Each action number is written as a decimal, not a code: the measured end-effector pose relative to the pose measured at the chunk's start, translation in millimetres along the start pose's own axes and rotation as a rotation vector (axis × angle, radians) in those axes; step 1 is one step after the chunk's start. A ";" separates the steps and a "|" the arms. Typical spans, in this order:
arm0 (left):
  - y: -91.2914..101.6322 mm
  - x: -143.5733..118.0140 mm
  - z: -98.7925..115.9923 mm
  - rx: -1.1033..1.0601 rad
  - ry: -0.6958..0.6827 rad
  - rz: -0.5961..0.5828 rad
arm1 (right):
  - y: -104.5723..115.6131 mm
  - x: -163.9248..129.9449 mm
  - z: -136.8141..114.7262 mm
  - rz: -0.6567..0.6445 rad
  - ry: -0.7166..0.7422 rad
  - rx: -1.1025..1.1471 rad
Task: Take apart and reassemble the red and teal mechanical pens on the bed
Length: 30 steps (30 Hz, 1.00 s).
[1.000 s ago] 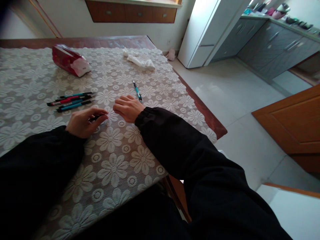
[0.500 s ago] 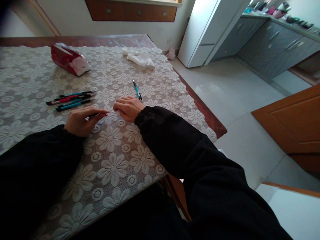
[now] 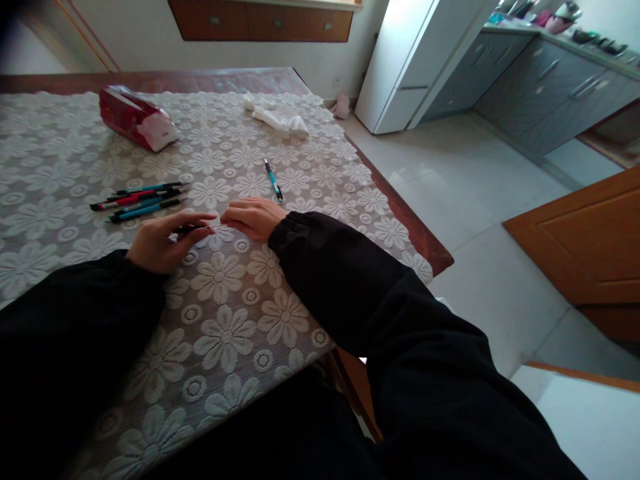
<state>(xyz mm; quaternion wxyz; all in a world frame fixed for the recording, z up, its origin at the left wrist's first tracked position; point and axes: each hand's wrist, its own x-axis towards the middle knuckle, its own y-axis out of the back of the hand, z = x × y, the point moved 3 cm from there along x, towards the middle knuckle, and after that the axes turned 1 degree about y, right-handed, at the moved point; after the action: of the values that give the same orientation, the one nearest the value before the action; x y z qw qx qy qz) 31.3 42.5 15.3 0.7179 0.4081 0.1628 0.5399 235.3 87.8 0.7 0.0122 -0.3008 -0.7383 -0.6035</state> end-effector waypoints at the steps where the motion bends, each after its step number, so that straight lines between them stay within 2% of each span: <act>1: 0.0 -0.2 -0.8 0.002 -0.007 0.012 | 0.2 0.0 -0.4 0.002 -0.004 0.003; 9: -0.4 1.5 0.9 -0.066 -0.189 0.051 | 2.6 -1.2 -2.4 -0.004 0.004 0.032; 14: -0.5 -0.1 -0.9 -0.028 -0.142 0.071 | 2.8 -1.9 -0.3 -0.032 -0.013 0.073; 17: 0.2 0.0 -3.2 -0.039 -0.079 0.107 | 2.0 -2.5 -0.6 0.015 -0.017 0.106; 20: -0.6 0.8 -2.7 -0.032 -0.125 0.090 | 0.9 -3.4 -0.8 0.054 0.001 0.131; 23: -1.5 0.7 -2.0 -0.069 -0.183 0.067 | -1.1 -3.8 0.5 0.002 0.038 0.134; 26: -2.0 0.1 -2.1 -0.097 -0.171 0.051 | -2.6 -3.7 2.4 -0.059 0.052 0.123; 30: -0.9 -0.1 0.1 -0.080 -0.161 0.058 | -2.1 -3.9 2.5 -0.069 0.050 0.122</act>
<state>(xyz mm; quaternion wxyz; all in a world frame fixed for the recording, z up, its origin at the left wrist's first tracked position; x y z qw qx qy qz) 32.0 42.3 14.7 0.7287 0.4257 0.0709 0.5318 238.4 88.2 -3.3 0.0279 -0.2588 -0.7831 -0.5648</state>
